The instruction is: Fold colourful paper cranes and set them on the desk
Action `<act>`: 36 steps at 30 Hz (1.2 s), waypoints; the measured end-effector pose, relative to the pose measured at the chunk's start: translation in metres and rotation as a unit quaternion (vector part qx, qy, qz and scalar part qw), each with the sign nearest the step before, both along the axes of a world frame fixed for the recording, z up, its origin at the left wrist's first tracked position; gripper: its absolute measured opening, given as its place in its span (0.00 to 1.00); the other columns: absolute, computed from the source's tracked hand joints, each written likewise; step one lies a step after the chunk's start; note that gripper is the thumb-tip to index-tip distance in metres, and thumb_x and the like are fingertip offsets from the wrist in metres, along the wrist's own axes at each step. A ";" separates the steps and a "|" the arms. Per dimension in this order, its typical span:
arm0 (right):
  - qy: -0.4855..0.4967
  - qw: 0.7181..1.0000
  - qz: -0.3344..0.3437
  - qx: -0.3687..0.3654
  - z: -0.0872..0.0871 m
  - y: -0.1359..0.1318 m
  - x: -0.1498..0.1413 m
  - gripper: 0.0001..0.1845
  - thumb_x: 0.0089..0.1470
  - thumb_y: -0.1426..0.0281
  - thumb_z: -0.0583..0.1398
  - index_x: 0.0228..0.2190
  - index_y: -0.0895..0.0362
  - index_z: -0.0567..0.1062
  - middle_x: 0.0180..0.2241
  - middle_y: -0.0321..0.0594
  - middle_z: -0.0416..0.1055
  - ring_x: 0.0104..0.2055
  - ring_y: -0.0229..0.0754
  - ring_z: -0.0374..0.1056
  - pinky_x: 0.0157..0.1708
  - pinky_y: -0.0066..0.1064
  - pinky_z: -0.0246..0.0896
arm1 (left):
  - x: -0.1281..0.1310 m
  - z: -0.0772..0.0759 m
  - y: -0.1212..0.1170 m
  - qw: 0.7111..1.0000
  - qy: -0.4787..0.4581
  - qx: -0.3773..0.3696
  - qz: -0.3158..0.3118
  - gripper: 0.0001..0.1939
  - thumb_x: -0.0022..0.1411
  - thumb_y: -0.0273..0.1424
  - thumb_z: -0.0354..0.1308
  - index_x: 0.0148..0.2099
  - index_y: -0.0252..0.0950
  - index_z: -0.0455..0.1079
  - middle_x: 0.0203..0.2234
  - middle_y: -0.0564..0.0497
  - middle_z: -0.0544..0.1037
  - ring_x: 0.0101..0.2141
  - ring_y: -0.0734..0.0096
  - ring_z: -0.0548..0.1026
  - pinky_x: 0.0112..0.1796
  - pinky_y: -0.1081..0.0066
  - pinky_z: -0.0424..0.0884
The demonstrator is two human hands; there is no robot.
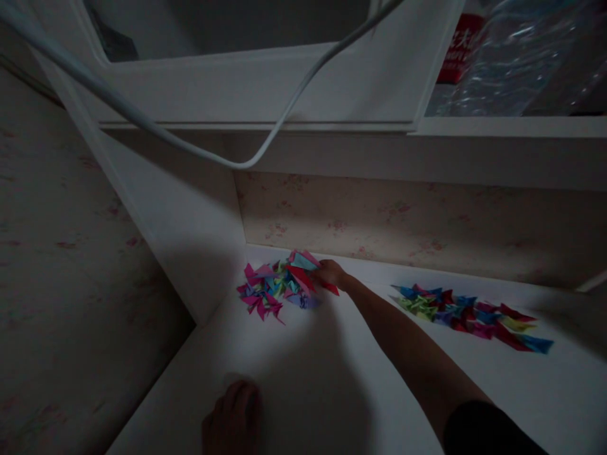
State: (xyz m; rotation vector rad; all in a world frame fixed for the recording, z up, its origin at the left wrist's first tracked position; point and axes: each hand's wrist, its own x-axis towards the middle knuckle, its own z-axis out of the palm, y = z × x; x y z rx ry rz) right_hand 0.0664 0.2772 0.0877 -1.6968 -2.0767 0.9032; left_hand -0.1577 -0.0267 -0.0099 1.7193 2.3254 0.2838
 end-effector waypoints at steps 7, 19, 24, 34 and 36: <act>-0.119 0.992 -0.023 0.025 -0.024 -0.019 0.065 0.27 0.62 0.58 0.47 0.29 0.60 0.79 0.28 0.47 0.76 0.33 0.43 0.71 0.31 0.27 0.56 | 0.002 0.001 -0.002 1.000 -0.016 0.020 -0.003 0.18 0.63 0.35 0.44 0.48 0.42 0.73 0.51 0.47 0.72 0.49 0.60 0.70 0.47 0.58 0.63; -0.050 0.982 0.059 0.172 -0.038 -0.092 0.013 0.21 0.64 0.62 0.47 0.48 0.56 0.73 0.45 0.45 0.72 0.46 0.42 0.67 0.43 0.27 0.56 | 0.007 0.004 -0.006 0.999 -0.002 0.051 0.007 0.19 0.63 0.35 0.43 0.48 0.42 0.72 0.51 0.47 0.73 0.49 0.61 0.70 0.47 0.60 0.62; -0.030 0.972 0.190 0.138 -0.046 -0.118 -0.039 0.17 0.62 0.60 0.50 0.39 0.52 0.77 0.37 0.36 0.75 0.40 0.38 0.69 0.39 0.24 0.58 | 0.008 0.005 -0.006 0.999 -0.002 0.040 0.012 0.19 0.63 0.35 0.42 0.47 0.42 0.72 0.50 0.46 0.73 0.48 0.60 0.71 0.46 0.59 0.62; -0.161 0.980 -0.013 0.119 -0.044 -0.065 0.022 0.30 0.57 0.58 0.54 0.59 0.52 0.59 0.55 0.52 0.61 0.54 0.55 0.60 0.46 0.41 0.56 | 0.011 0.018 -0.006 0.999 -0.019 0.046 0.006 0.17 0.63 0.35 0.43 0.42 0.43 0.74 0.45 0.48 0.76 0.46 0.61 0.72 0.45 0.61 0.63; -0.221 0.971 -0.007 0.087 -0.050 -0.062 0.034 0.33 0.57 0.55 0.53 0.61 0.48 0.53 0.56 0.51 0.60 0.54 0.56 0.60 0.45 0.44 0.57 | 0.011 0.016 -0.004 0.999 -0.014 0.048 0.005 0.18 0.63 0.34 0.42 0.42 0.42 0.74 0.45 0.48 0.76 0.45 0.61 0.72 0.45 0.61 0.63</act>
